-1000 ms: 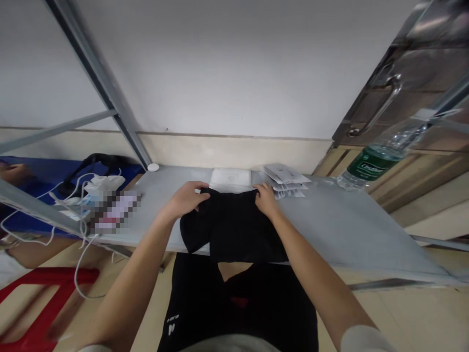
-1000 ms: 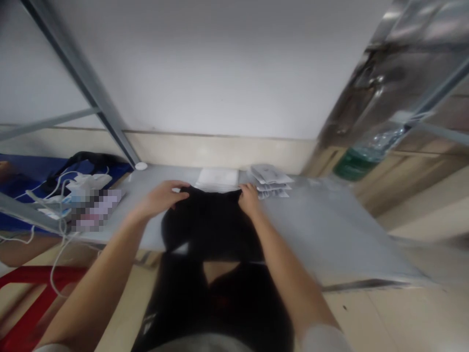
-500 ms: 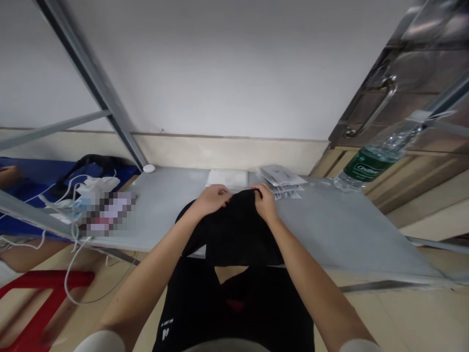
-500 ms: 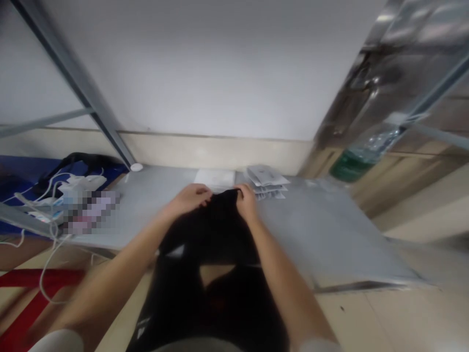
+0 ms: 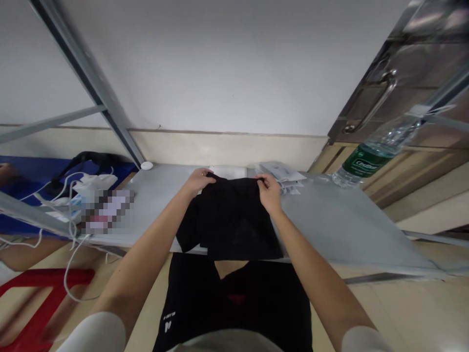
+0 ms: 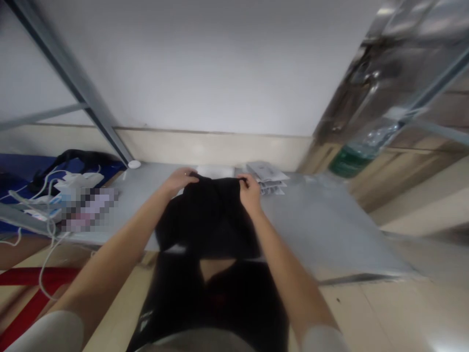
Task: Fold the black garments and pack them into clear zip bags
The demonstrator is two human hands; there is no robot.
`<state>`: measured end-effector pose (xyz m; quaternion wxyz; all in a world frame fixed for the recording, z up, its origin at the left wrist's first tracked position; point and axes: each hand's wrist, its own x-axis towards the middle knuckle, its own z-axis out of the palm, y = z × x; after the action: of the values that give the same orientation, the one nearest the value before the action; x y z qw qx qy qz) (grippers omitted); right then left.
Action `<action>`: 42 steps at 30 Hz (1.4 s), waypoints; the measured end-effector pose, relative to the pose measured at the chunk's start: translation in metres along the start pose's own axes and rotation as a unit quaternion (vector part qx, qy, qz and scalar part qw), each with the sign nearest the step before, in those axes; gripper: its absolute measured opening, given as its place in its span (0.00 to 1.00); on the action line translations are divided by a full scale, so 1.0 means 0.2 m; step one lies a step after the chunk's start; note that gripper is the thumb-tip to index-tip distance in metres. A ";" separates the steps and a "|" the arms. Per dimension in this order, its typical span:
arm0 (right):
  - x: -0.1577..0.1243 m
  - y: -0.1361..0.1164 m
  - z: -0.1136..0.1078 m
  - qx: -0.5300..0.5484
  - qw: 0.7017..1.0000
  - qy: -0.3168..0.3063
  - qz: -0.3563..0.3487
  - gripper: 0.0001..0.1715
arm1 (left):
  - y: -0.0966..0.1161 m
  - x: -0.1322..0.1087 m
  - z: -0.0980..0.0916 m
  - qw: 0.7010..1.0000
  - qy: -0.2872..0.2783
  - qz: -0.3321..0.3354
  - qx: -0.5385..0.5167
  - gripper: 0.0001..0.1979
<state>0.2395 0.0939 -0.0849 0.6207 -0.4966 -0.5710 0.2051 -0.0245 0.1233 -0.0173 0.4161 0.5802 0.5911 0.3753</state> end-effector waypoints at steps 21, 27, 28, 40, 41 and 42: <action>-0.46 -0.26 -0.32 0.058 0.983 -0.162 0.071 0.02 | -0.25 -0.80 -0.13 0.959 0.025 0.261 0.104 0.12; -0.58 -0.29 -0.39 -0.125 0.964 -0.236 -0.005 0.14 | -0.34 -0.90 -0.12 0.940 -0.059 0.233 0.241 0.18; -0.57 -0.33 -0.37 -0.147 0.963 -0.223 -0.024 0.15 | -0.31 -0.90 -0.12 0.937 -0.057 0.234 0.254 0.19; -0.56 -0.27 0.13 -0.291 0.901 -0.312 -0.081 0.32 | -0.22 -0.65 0.24 0.896 -0.030 0.280 0.343 0.18; -0.56 -0.23 0.13 -0.308 0.893 -0.318 -0.078 0.32 | -0.26 -0.64 0.24 0.892 -0.025 0.275 0.359 0.18; -0.57 -0.21 0.11 -0.322 0.888 -0.320 -0.079 0.32 | -0.29 -0.64 0.24 0.887 -0.017 0.271 0.373 0.18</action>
<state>0.1757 -0.0084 -0.1096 0.2251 -0.5297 -0.8106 0.1081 -0.0049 -0.0085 -0.0819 0.0612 0.8367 0.4998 0.2153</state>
